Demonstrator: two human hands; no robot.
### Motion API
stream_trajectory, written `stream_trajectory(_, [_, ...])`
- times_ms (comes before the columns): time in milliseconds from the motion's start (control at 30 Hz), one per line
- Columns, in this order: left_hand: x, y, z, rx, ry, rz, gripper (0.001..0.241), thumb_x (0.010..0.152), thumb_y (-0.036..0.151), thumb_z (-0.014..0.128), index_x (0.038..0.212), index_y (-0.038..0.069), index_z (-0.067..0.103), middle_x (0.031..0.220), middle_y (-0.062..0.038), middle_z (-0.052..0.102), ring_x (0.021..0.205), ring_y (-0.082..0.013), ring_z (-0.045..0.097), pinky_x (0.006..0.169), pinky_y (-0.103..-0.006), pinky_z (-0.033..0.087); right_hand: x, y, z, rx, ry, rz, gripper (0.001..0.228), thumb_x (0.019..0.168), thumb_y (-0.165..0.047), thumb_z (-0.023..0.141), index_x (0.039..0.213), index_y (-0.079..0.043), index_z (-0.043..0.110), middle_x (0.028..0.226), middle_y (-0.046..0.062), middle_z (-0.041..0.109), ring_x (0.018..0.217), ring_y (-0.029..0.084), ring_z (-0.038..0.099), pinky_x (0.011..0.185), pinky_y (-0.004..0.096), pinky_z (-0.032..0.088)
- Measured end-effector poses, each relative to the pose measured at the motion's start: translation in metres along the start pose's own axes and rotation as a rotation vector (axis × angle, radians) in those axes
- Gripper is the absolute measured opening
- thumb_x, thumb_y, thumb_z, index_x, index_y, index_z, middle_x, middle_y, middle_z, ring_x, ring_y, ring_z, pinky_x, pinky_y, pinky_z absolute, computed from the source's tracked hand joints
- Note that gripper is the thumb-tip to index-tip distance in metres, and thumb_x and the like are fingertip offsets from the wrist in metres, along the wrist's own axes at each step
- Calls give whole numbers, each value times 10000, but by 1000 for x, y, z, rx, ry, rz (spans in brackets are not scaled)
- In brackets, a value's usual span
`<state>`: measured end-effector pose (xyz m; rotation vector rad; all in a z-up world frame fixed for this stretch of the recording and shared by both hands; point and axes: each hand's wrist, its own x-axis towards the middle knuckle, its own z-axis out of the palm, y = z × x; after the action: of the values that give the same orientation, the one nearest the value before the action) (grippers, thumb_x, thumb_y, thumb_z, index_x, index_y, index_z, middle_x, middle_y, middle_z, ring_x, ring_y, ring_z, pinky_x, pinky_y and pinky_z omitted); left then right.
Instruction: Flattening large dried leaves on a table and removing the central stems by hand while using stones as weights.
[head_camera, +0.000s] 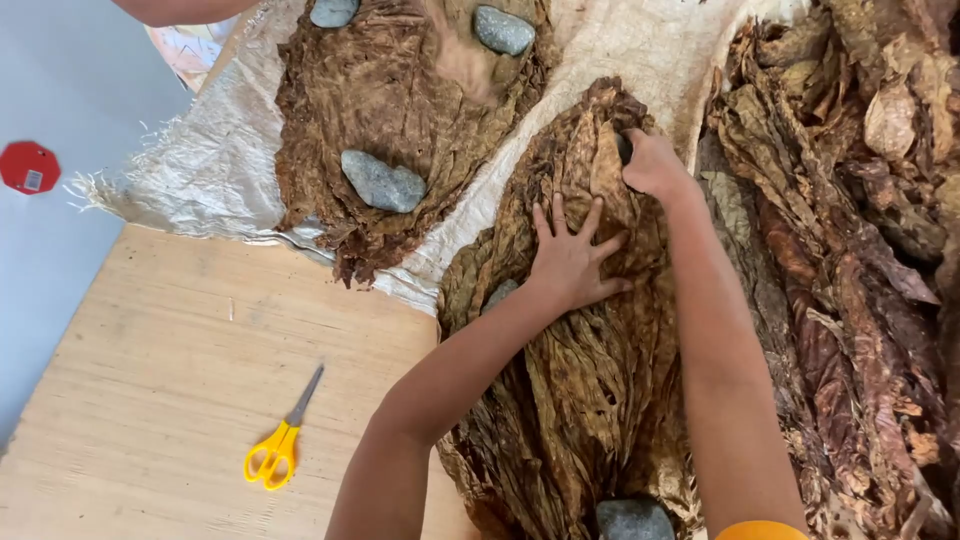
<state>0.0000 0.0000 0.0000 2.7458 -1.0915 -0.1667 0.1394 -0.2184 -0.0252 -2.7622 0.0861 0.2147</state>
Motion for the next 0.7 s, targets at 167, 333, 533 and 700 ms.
stream_trajectory(167, [-4,-1,3,-1,84,19,774,925,803,393,1546,343,434,1681,-194,163,1439,-691,103,1117,-838,25,-5,7,1,151,96,-14,564,929,-86,562,1480,26,519,1362,346,456,1179,616,521,988,660,463])
stream_trajectory(333, [-6,2,-10,30,137,79,757,930,803,375,1503,326,507,1659,-190,220,1448,-671,137,1118,-831,-8,-19,47,-2,335,359,-90,580,780,-450,927,1139,-29,751,1036,243,695,1048,439,664,851,495,513])
stream_trajectory(533, [-2,4,-23,55,81,105,754,942,794,352,1548,354,437,1677,-180,193,1502,-598,76,1133,-799,-81,-98,2,-70,827,197,-48,743,1020,-713,658,1423,-92,599,897,103,578,502,156,543,364,275,457])
stream_trajectory(700, [0,3,-16,-2,46,18,865,847,914,288,1574,448,332,1673,-185,175,1469,-651,54,1123,-817,-102,-125,-17,-79,708,77,-162,673,975,-550,717,1351,-33,506,1199,223,505,1210,349,436,923,500,407])
